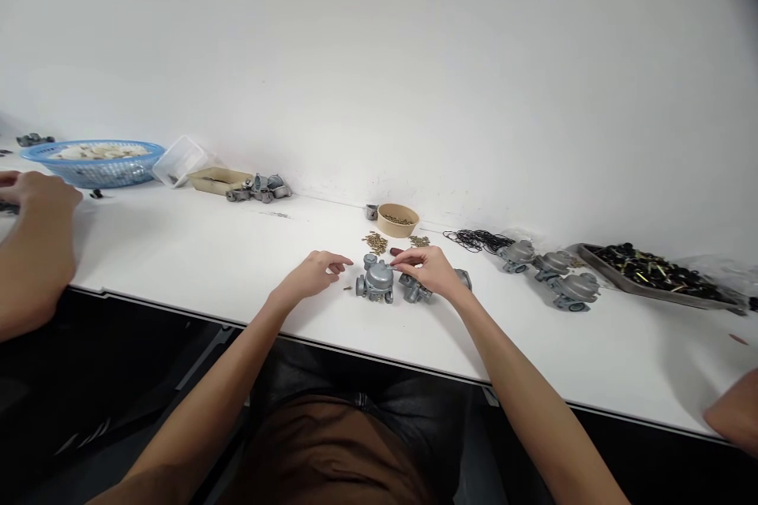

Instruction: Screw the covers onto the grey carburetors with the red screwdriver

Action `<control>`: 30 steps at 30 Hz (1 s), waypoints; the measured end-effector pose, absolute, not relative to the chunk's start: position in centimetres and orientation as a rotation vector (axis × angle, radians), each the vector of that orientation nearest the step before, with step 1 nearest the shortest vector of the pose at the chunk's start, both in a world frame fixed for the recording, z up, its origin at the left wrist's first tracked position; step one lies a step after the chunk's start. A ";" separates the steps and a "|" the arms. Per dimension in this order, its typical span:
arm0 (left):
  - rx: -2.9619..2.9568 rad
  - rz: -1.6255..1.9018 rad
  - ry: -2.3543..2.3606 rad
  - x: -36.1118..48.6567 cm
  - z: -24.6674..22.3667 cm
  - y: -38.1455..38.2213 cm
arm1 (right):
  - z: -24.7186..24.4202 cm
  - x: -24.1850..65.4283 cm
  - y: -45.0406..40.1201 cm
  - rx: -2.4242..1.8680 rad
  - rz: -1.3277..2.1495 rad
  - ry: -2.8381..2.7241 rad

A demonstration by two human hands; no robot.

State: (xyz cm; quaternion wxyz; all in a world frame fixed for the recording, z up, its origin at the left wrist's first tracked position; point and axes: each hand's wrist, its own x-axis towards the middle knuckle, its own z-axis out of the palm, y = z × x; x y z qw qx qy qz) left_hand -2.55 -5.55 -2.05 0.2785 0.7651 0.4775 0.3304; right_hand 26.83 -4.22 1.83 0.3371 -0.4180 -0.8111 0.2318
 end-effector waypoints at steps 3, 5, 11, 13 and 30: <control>2.121 0.833 1.218 -2.6 -1.3 -5.3 | 1.8 26.9 -4.2 -1.090 0.587 -2.109; 2.137 0.812 1.178 -2.8 -1.0 -5.2 | 1.7 27.0 -4.1 -1.094 0.582 -2.103; 2.112 0.886 1.523 -6.1 -1.4 -4.9 | 1.5 27.3 -3.9 -1.094 0.590 -2.060; 2.084 0.834 1.634 -7.6 -1.9 -4.8 | 1.5 27.2 -3.9 -1.087 0.603 -2.041; 2.362 0.603 1.574 -8.8 -2.6 -0.1 | 1.8 27.0 -4.0 -1.050 0.657 -2.047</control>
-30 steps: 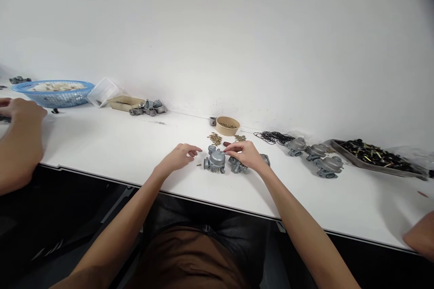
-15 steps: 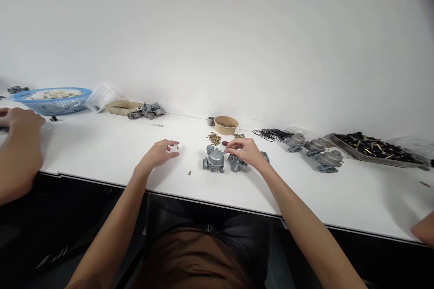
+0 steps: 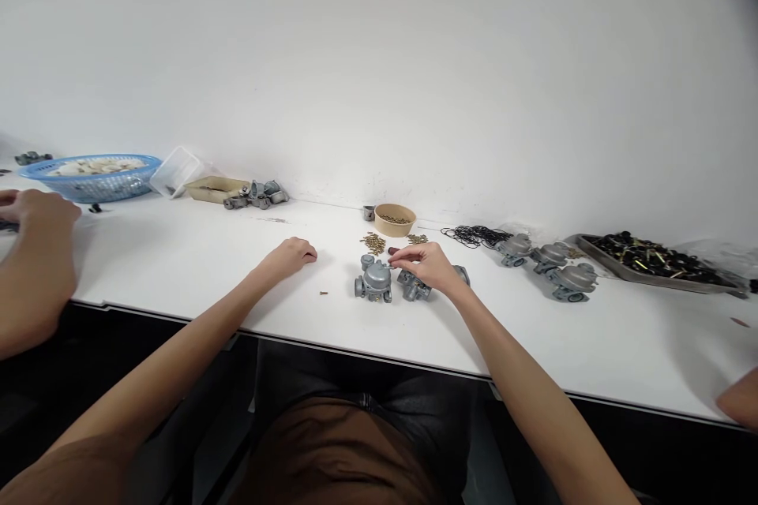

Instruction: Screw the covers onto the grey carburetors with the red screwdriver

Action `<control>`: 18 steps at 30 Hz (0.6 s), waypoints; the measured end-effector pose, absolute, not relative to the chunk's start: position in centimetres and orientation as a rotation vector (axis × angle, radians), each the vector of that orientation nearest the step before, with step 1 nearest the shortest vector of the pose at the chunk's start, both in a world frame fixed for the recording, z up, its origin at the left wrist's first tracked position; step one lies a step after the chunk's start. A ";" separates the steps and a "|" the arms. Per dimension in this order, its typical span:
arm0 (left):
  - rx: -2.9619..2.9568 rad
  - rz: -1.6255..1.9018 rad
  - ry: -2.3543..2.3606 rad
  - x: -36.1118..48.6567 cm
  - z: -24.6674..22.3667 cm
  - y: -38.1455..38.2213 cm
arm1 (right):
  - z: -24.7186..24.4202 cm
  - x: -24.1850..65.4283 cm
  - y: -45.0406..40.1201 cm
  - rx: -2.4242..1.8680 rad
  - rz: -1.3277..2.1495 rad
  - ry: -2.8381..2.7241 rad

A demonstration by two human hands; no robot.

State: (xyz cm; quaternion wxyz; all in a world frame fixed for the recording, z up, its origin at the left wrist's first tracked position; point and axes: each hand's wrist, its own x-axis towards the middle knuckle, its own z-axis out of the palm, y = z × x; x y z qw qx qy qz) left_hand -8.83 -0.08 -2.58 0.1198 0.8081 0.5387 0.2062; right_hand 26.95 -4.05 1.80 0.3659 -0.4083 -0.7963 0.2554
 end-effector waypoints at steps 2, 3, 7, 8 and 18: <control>2.364 0.607 1.596 -8.8 -2.5 -0.4 | 1.8 26.9 -4.0 -1.046 0.655 -2.067; 2.361 0.607 1.612 -8.8 -2.3 -0.5 | 1.8 26.9 -4.0 -1.046 0.655 -2.076; 2.326 0.589 1.690 -8.8 -1.8 -0.4 | 1.8 26.8 -3.7 -1.049 0.684 -2.108; 2.319 0.583 1.703 -8.8 -1.7 -0.3 | 1.8 26.8 -3.7 -1.049 0.694 -2.115; 2.290 0.637 1.730 -8.1 -1.8 0.6 | 2.0 26.4 -3.8 -1.033 0.704 -2.124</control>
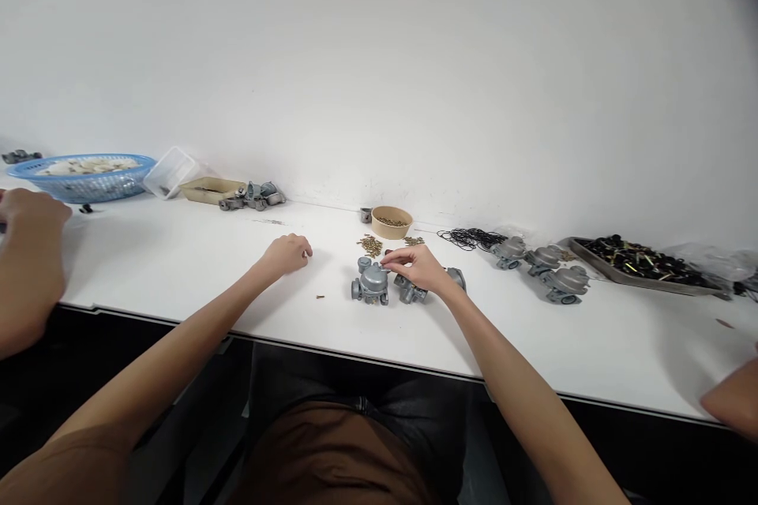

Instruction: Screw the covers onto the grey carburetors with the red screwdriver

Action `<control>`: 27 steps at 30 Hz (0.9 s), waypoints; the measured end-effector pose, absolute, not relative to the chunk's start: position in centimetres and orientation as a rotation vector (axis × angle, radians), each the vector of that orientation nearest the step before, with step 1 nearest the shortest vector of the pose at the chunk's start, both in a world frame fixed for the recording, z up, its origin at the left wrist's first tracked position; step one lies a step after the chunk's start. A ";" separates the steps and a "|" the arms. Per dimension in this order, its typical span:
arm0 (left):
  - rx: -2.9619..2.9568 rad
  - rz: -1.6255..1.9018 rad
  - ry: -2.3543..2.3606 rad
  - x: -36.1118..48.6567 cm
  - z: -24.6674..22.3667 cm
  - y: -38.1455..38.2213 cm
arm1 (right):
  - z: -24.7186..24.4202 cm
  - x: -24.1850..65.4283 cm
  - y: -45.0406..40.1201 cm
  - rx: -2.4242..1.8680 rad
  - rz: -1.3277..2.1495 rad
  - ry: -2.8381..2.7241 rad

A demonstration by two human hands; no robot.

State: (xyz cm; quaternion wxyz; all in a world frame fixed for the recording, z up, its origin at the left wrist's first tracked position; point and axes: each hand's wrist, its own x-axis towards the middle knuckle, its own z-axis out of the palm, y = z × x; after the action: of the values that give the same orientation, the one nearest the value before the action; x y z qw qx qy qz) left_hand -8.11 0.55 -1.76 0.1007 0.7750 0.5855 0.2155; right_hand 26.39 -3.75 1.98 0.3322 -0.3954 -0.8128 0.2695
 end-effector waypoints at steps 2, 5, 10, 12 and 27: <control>2.258 0.693 1.717 -7.9 -1.6 0.4 | 1.9 26.4 -3.7 -1.029 0.704 -2.125; 2.164 0.839 1.678 -7.7 -0.6 -0.4 | 1.7 26.4 -3.7 -1.020 0.708 -2.138; 1.838 1.070 1.520 -7.2 1.2 -2.4 | 1.6 26.4 -3.6 -1.013 0.707 -2.143; 1.704 1.088 1.363 -6.5 1.4 -3.3 | 1.6 26.3 -3.6 -1.008 0.701 -2.147; 1.005 0.978 0.793 -1.2 -0.1 -8.8 | 2.0 27.2 -4.3 -0.945 0.668 -2.203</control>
State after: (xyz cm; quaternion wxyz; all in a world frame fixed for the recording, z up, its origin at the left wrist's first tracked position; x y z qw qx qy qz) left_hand -1.19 -8.84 -0.08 0.6928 0.4499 0.3549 0.4379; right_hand 27.18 -4.28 1.98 0.3209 -0.3597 -0.8385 0.2541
